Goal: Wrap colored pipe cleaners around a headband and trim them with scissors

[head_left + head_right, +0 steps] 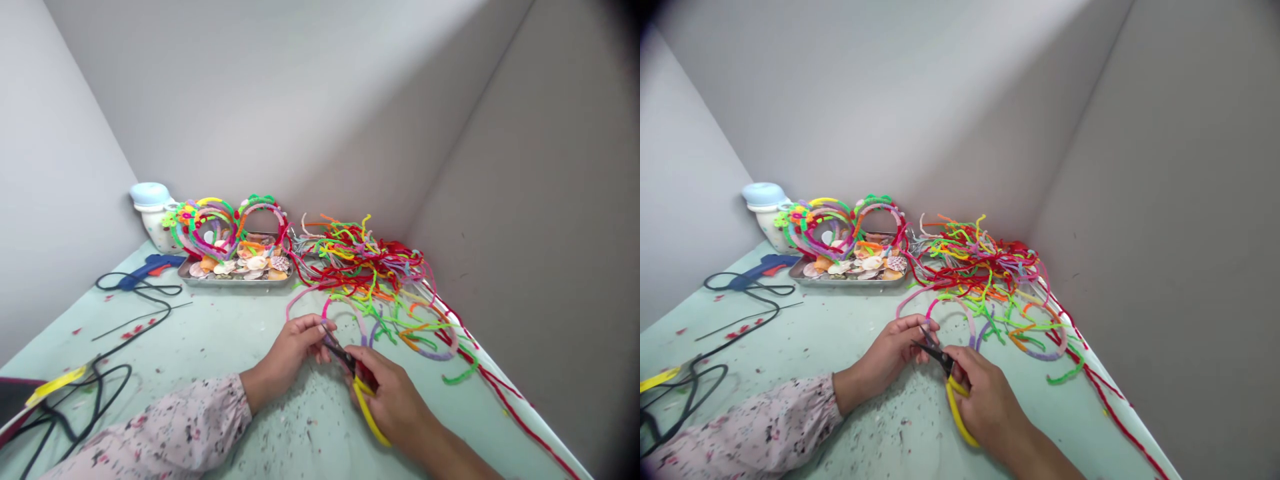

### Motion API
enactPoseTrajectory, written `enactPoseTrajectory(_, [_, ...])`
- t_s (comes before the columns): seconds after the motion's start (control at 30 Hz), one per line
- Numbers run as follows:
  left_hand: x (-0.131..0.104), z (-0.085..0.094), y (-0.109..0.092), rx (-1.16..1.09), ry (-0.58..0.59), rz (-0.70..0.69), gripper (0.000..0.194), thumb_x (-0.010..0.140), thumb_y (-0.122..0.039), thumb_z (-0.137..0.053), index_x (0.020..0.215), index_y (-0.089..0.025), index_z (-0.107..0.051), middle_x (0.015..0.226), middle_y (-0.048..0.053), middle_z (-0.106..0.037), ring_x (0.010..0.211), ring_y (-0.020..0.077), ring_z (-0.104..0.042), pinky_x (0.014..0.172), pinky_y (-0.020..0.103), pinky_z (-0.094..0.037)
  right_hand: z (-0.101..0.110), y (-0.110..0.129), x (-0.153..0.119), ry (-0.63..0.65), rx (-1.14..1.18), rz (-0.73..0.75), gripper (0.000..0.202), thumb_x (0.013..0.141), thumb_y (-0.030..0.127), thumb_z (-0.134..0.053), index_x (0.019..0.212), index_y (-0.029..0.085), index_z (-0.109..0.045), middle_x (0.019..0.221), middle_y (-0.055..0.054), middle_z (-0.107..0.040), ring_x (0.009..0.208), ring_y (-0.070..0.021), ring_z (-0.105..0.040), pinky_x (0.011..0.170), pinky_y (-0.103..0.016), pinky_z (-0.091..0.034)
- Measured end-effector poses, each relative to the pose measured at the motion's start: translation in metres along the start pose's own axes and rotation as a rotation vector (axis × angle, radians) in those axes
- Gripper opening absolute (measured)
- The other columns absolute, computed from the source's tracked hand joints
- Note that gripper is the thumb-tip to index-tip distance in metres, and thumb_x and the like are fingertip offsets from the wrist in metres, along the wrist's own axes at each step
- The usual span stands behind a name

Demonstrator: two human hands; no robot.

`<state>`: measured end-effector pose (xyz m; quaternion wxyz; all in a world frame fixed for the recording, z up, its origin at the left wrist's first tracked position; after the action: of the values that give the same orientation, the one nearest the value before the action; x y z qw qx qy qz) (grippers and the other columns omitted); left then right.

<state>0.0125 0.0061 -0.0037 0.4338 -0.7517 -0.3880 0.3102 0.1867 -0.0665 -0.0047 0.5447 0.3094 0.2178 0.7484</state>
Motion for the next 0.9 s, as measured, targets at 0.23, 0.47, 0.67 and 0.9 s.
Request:
enactPoseTrajectory(0.23, [-0.001,-0.001,0.0,0.022,-0.031,0.005,0.026,0.078,-0.037,-0.067,0.084,-0.011,-0.063,0.071,0.003,-0.064,0.054,0.0094,-0.057,0.051,0.019,-0.042,0.003,0.003,0.001,0.017,-0.091,0.107,0.051,0.066,0.001,-0.045,0.109,0.022,-0.061,0.081,-0.001,-0.06,0.067,-0.0136,-0.055,0.061,-0.022,-0.045])
enactPoseTrajectory(0.47, [0.0,0.0,0.0,0.089,-0.083,0.014,0.017,0.078,-0.029,-0.062,0.078,-0.012,-0.06,0.069,0.004,-0.066,0.056,0.0106,-0.059,0.053,0.02,-0.043,0.002,0.005,0.0,-0.022,-0.168,0.182,0.045,0.071,0.002,-0.044,0.106,0.023,-0.062,0.077,-0.002,-0.059,0.064,-0.0144,-0.056,0.058,-0.023,-0.045])
enactPoseTrajectory(0.67, [0.002,0.0,0.0,0.094,-0.065,-0.033,0.018,0.08,-0.03,-0.058,0.081,-0.012,-0.061,0.063,0.001,-0.062,0.049,0.0096,-0.057,0.05,0.02,-0.044,0.001,-0.002,0.0,-0.082,-0.112,0.116,0.045,0.073,0.003,-0.048,0.111,0.023,-0.059,0.078,0.0,-0.058,0.065,-0.0138,-0.055,0.06,-0.022,-0.046])
enactPoseTrajectory(0.9, [0.002,0.002,0.002,0.035,-0.031,-0.06,0.015,0.078,-0.023,-0.056,0.086,-0.011,-0.061,0.067,0.003,-0.065,0.052,0.0097,-0.06,0.051,0.019,-0.044,-0.001,-0.012,0.0,-0.163,-0.09,0.059,0.042,0.075,0.006,-0.053,0.112,0.024,-0.059,0.072,0.002,-0.055,0.06,-0.0129,-0.052,0.056,-0.021,-0.044])
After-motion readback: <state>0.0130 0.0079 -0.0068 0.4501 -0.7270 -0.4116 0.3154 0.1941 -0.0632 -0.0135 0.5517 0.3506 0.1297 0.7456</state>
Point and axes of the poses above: each hand's wrist, its own x-axis towards the middle knuckle, its own z-axis out of the back of the hand, y = z × x, the point moved 1 cm from there along x, towards the middle knuckle
